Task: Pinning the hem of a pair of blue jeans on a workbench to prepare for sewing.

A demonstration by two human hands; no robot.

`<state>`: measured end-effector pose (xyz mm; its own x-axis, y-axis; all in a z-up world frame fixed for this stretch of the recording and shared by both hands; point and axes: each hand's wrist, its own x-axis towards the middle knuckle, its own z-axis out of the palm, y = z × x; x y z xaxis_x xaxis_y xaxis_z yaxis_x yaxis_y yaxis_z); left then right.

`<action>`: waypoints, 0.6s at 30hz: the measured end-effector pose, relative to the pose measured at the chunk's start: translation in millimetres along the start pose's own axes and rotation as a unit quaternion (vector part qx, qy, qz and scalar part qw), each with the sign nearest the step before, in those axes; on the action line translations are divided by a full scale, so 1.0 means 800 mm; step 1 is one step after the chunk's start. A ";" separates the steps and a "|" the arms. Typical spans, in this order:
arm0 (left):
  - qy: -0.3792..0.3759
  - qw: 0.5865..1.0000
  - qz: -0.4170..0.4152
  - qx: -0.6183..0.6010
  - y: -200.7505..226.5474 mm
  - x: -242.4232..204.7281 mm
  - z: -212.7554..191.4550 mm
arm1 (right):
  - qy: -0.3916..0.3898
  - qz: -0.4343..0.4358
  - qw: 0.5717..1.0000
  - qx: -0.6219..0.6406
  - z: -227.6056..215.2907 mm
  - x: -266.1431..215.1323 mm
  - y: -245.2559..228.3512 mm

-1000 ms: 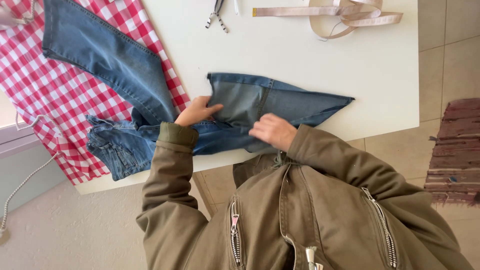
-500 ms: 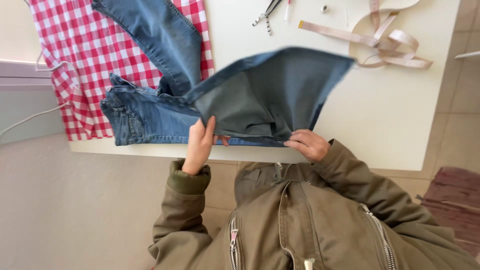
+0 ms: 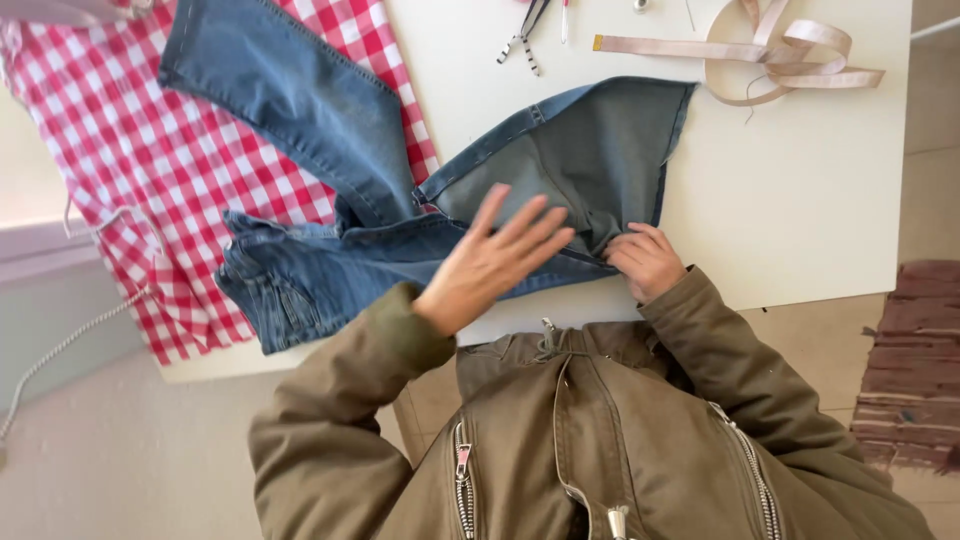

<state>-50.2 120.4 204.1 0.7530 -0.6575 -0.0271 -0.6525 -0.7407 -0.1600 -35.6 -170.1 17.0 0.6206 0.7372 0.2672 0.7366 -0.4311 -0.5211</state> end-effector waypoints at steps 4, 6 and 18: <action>0.050 0.996 0.068 -0.023 -0.003 0.037 0.115 | 0.038 0.012 0.999 0.026 -0.011 0.012 -0.020; -0.005 0.988 0.145 -0.061 -0.007 0.054 0.161 | 0.069 0.024 0.993 0.090 -0.027 0.027 -0.026; -0.051 0.977 0.176 -0.107 -0.036 0.033 0.180 | -0.148 0.149 0.973 0.093 -0.035 0.050 -0.035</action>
